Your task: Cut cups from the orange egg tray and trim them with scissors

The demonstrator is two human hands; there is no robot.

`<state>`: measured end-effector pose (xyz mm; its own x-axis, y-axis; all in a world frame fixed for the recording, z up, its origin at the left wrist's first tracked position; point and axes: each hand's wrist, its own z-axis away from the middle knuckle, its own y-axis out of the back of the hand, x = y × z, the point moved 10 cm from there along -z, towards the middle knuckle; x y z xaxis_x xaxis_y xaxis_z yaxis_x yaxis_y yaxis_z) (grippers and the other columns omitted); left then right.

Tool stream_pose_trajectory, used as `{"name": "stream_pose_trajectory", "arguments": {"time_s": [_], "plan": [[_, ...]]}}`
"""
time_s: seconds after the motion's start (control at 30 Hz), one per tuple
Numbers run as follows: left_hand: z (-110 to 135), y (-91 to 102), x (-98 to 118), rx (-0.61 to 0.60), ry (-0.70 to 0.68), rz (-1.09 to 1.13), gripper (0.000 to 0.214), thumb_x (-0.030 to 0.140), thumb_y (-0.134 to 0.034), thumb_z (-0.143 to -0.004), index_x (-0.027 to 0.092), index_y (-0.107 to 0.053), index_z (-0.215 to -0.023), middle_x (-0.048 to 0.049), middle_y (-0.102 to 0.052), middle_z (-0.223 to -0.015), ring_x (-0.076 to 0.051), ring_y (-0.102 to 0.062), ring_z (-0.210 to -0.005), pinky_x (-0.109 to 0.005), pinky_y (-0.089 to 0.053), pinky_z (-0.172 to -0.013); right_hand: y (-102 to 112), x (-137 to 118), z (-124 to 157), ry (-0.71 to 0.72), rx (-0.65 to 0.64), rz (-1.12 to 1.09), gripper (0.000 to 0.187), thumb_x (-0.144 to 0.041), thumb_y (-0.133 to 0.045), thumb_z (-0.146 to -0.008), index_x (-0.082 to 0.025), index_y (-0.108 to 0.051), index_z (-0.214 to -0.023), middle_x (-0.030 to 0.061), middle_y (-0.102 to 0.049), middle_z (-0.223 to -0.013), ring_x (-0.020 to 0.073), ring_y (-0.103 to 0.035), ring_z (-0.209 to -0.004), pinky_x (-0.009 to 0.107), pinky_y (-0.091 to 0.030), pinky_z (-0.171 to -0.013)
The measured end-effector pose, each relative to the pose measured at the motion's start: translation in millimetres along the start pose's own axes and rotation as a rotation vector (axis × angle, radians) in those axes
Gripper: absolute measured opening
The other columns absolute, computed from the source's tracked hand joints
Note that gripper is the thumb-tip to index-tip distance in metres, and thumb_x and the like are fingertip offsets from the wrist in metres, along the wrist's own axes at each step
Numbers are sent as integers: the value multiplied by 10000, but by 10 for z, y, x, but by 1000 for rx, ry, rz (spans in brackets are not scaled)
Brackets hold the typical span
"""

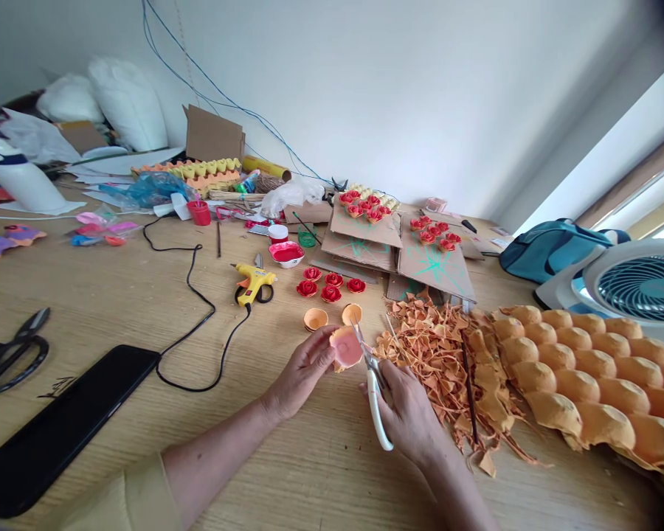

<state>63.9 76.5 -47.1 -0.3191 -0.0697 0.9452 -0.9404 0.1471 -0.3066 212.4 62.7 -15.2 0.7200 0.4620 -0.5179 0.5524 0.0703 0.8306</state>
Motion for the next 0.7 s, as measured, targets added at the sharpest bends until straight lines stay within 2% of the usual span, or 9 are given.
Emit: {"name": "stream_pose_trajectory", "arguments": {"time_s": [0.23,0.37,0.53,0.7], "plan": [[8,-111,228,-65,-90,-127,378,400,-602,-912,209,-578,-1237,-91,-647,-1237,-216,-600,-1125,-323,-458,-963,24,-22,-9,62,48,15,203,-341,-521,-910,-228,-408,-786,-14,-542,-732,171,-513,-693,335,-391,-764],[9,-157,285,-91,-111,-132,356,396,-601,-913,200,-589,-1210,-97,-644,-1238,-228,-586,-1153,-325,-452,-972,70,-46,-1,97,78,35,199,-356,-523,-904,-228,-417,-795,-8,-548,-738,179,-522,-692,352,-401,-774],[-3,-95,148,-91,-70,-33,385,404,-607,-908,224,-579,-1247,-81,-648,-1235,-224,-593,-1133,-328,-450,-960,62,-63,-7,117,69,13,189,-296,-517,-898,-233,-398,-764,-28,-532,-684,156,-497,-617,338,-407,-760],[-21,5,15,-39,-32,52,393,401,-614,-905,241,-582,-1263,-67,-640,-1256,-218,-594,-1119,-303,-453,-930,35,-17,-13,81,59,31,270,-302,-517,-912,-240,-350,-710,-45,-465,-628,148,-442,-588,307,-383,-697]]}}
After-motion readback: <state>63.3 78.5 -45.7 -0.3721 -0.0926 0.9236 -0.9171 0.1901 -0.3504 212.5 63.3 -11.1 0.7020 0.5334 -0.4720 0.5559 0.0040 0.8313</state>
